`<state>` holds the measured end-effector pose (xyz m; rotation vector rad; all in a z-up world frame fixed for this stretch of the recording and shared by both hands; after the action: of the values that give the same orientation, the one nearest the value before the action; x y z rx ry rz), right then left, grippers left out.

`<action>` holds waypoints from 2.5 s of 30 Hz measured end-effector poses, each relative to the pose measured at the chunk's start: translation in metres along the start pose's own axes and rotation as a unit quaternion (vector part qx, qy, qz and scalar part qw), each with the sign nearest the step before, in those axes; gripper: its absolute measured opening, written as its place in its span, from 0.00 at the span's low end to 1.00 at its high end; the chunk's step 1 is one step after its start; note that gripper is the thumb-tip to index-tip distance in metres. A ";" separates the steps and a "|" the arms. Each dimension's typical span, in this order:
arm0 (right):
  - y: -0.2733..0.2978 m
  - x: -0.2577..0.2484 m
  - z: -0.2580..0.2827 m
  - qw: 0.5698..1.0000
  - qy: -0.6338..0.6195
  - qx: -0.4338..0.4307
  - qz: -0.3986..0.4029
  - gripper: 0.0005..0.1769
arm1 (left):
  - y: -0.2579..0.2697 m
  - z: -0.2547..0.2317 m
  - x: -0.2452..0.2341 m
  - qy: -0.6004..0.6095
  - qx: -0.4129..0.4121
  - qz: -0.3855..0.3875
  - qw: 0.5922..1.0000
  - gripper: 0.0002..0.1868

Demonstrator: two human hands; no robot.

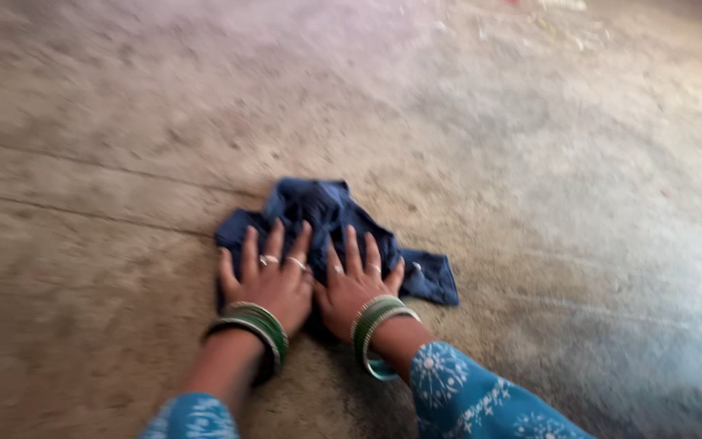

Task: The person wipes a tiled floor with a dark blue cloth, moving in a repetitive scrubbing motion. They briefly pick up a yellow bucket and place it down before resuming the wiping action across the floor surface.

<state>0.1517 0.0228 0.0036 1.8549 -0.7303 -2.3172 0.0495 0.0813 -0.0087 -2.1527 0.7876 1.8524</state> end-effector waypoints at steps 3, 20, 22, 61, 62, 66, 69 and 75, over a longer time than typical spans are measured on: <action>0.017 0.011 -0.002 1.000 0.025 -0.008 -0.008 0.41 | 0.023 -0.002 0.014 0.024 -0.018 0.037 0.999 0.38; 0.081 0.086 0.123 0.990 0.040 -0.112 -0.079 0.45 | 0.154 0.115 0.021 -0.055 0.099 -0.185 0.976 0.42; 0.056 0.060 0.144 0.995 0.011 -0.097 -0.019 0.43 | 0.121 0.137 0.003 -0.038 0.076 -0.119 0.989 0.42; -0.034 0.030 0.294 0.984 0.048 -0.171 0.002 0.41 | 0.075 0.304 -0.043 -0.115 -0.057 -0.077 0.989 0.37; -0.048 0.027 0.299 0.985 0.054 -0.162 0.009 0.41 | 0.062 0.315 -0.046 -0.090 -0.066 -0.075 0.991 0.36; -0.060 0.030 0.309 0.988 0.037 -0.146 0.019 0.42 | 0.049 0.332 -0.037 -0.089 -0.112 -0.035 0.989 0.33; -0.047 0.022 0.303 0.986 0.046 -0.159 -0.003 0.42 | 0.057 0.314 -0.044 -0.142 -0.121 -0.059 0.981 0.34; 0.032 0.075 0.261 0.975 0.078 -0.209 -0.002 0.42 | 0.163 0.260 -0.020 -0.073 -0.086 -0.163 0.980 0.38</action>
<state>-0.1199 0.0489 -0.0117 1.8083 -0.1978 -2.0882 -0.2578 0.0728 -0.0094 -2.0592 0.2337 1.9317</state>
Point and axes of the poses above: each hand's wrist, its own y-axis away from the middle knuckle, its own x-axis out of the palm, z = x × y, the point moved 8 cm from there along -y, towards the middle knuckle, and after that the axes turned 13 degrees about z, right-handed, at the moved point
